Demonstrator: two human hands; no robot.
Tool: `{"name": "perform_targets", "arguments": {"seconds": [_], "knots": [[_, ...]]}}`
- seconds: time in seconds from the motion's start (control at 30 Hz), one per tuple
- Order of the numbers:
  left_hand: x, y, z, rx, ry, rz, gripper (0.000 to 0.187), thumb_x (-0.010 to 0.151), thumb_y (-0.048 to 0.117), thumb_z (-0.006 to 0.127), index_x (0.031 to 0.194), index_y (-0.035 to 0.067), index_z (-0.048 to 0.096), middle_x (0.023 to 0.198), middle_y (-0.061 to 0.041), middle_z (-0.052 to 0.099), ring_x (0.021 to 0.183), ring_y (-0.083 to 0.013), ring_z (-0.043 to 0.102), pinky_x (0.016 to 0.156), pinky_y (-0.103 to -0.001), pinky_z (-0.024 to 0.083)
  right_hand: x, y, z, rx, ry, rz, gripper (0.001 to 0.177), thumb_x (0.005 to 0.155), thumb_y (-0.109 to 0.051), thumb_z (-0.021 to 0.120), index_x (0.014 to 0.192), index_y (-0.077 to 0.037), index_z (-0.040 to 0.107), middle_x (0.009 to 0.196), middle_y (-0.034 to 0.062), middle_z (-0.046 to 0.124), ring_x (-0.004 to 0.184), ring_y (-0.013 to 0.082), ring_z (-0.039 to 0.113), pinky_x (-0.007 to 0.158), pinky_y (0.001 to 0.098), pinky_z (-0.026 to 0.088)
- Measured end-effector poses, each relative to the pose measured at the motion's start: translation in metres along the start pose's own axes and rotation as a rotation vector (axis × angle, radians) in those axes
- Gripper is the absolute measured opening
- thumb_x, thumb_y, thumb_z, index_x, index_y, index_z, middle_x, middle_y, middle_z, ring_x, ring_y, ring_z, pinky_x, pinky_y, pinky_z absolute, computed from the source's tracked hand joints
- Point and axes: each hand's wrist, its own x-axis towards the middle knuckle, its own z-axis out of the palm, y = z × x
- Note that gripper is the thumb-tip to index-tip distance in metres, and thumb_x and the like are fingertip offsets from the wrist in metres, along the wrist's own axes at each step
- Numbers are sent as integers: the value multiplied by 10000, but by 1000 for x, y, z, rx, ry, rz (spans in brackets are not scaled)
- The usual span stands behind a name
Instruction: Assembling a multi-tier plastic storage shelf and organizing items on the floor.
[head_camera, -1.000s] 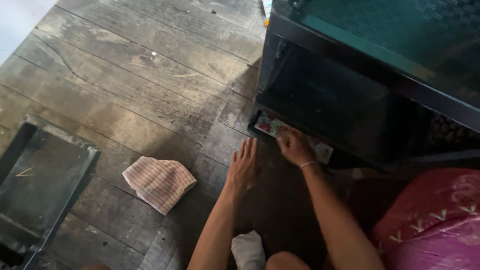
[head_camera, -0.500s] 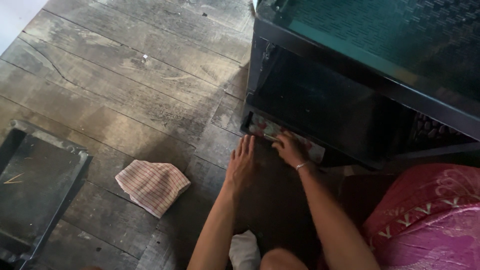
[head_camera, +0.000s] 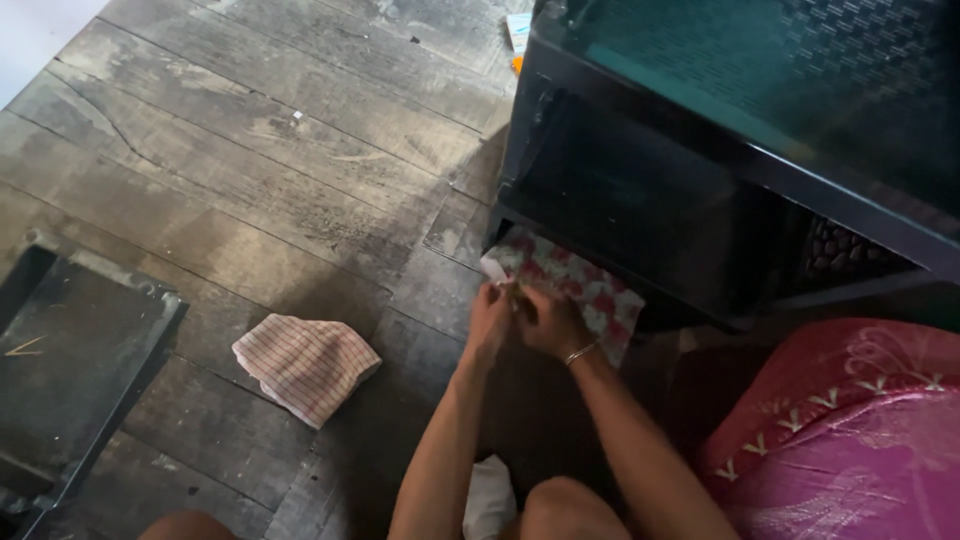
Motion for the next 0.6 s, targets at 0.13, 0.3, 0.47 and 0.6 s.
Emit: {"name": "perform_targets", "arguments": {"seconds": [0.13,0.3,0.47,0.6], "knots": [[-9,15,-10,10,85,220,287,964,251,604,1037,-9,702,857,-58,736,769,-148,647,661,-352,526,4,-8,-2,99,-168,47,258,873,-211,630,1064,-42,668,1030,228,705,960,436,673,784,484,563],[-8,29,-46,402,225,364,181,916,120,585,977,27,728,729,-31,671,699,-103,641,643,-343,501,13,5,20,-204,-345,44,161,996,-149,520,913,-63,628,1053,201,707,761,396,668,681,488,530],[-4,37,-78,44,26,378,191,896,112,557,980,41,713,780,46,706,743,-79,605,678,-303,506,42,-31,28,205,-114,69,152,942,-165,603,908,-18,620,825,219,671,755,433,655,623,514,509],[-18,62,-100,116,73,322,229,932,244,696,946,20,740,724,43,668,703,-75,558,631,-314,484,61,-53,44,185,-254,67,207,964,-220,629,849,-50,653,775,205,686,718,411,679,618,508,529]]}}
